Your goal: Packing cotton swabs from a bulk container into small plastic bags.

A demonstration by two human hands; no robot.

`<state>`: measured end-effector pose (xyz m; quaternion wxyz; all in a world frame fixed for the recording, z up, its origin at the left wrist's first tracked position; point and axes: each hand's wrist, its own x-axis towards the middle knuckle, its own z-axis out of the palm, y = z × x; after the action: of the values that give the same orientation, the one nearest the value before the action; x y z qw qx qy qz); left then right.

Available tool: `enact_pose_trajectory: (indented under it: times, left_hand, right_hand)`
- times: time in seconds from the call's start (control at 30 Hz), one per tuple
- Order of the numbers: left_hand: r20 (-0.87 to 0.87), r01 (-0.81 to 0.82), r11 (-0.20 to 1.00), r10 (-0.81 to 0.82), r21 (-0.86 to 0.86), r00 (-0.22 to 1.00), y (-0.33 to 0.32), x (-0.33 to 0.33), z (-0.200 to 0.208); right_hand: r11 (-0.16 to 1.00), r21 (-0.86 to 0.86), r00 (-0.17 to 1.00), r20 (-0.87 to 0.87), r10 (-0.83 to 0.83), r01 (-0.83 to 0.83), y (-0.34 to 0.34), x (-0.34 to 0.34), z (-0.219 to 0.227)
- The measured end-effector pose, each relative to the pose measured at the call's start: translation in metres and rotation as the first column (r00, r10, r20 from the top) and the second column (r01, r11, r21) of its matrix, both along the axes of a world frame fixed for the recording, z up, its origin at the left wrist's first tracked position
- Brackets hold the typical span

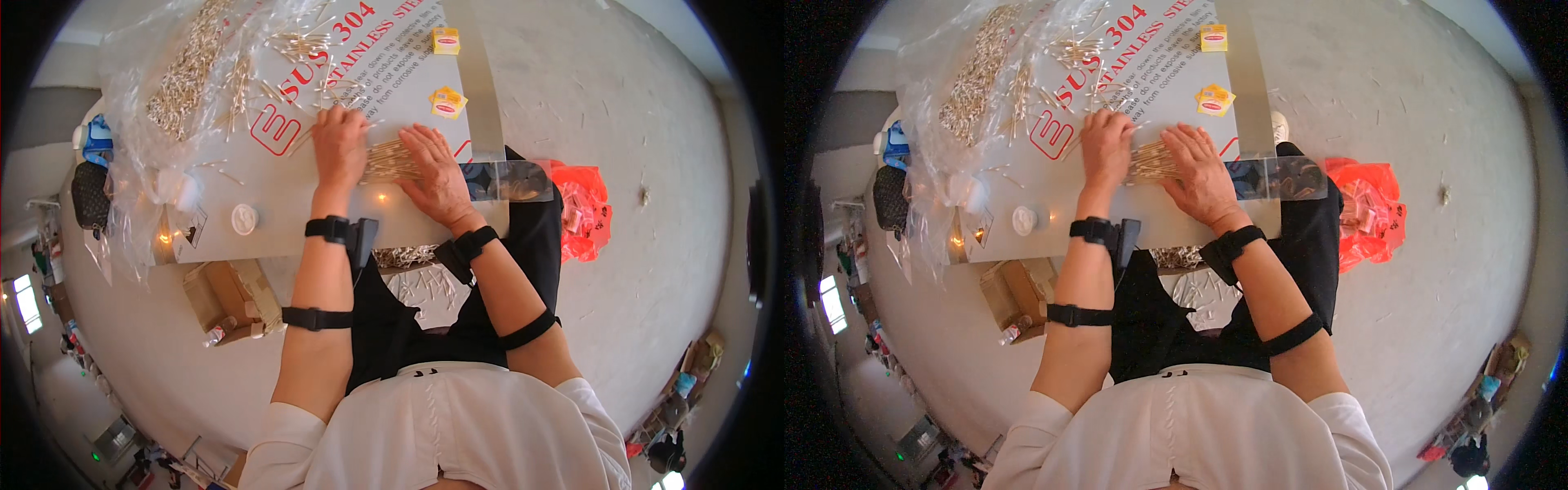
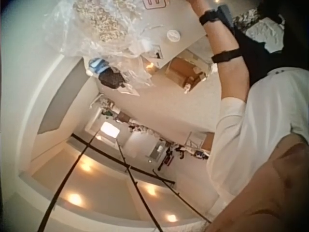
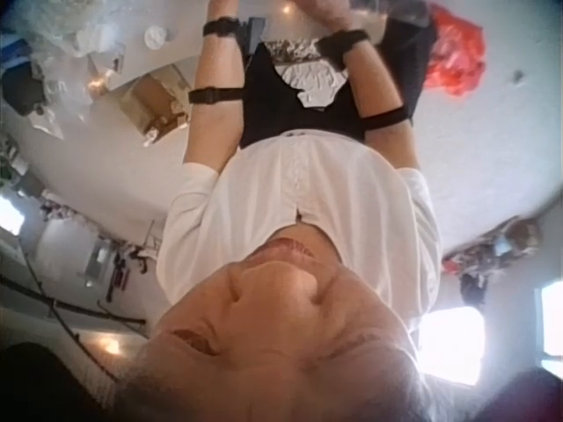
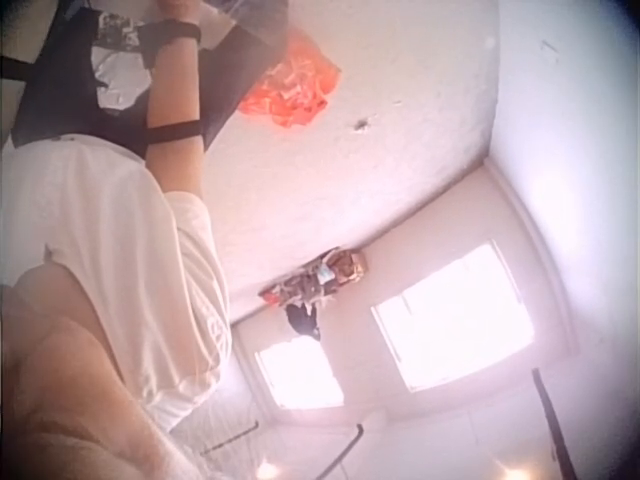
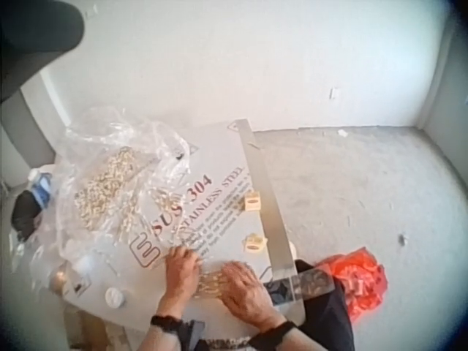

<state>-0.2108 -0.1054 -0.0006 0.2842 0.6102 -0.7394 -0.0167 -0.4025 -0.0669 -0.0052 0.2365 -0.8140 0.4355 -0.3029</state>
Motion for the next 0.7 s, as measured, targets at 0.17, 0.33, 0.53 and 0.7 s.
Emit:
enact_pose_trajectory:
  times: [0.17, 0.33, 0.53, 0.7]
  left_hand:
    - [0.039, 0.107, 0.993, -0.109, 0.051, 0.993, 0.005, -0.033, 0.002]
    - [0.104, 0.074, 0.994, -0.082, 0.084, 0.991, 0.061, -0.049, 0.003]
    - [0.213, -0.025, 0.966, -0.031, 0.255, 0.977, 0.062, -0.061, 0.0]
    - [0.226, -0.06, 0.963, 0.0, 0.261, 0.974, 0.05, -0.066, 0.001]
  right_hand:
    - [0.978, 0.107, 0.882, 0.424, -0.207, 0.178, -0.001, -0.006, -0.01]
    - [0.971, 0.101, 0.856, 0.459, -0.238, 0.216, -0.003, -0.01, -0.016]
    - [0.927, 0.32, 0.724, 0.592, -0.355, 0.193, -0.003, -0.005, -0.014]
    - [0.876, 0.454, 0.625, 0.639, -0.449, 0.165, 0.008, -0.004, -0.009]
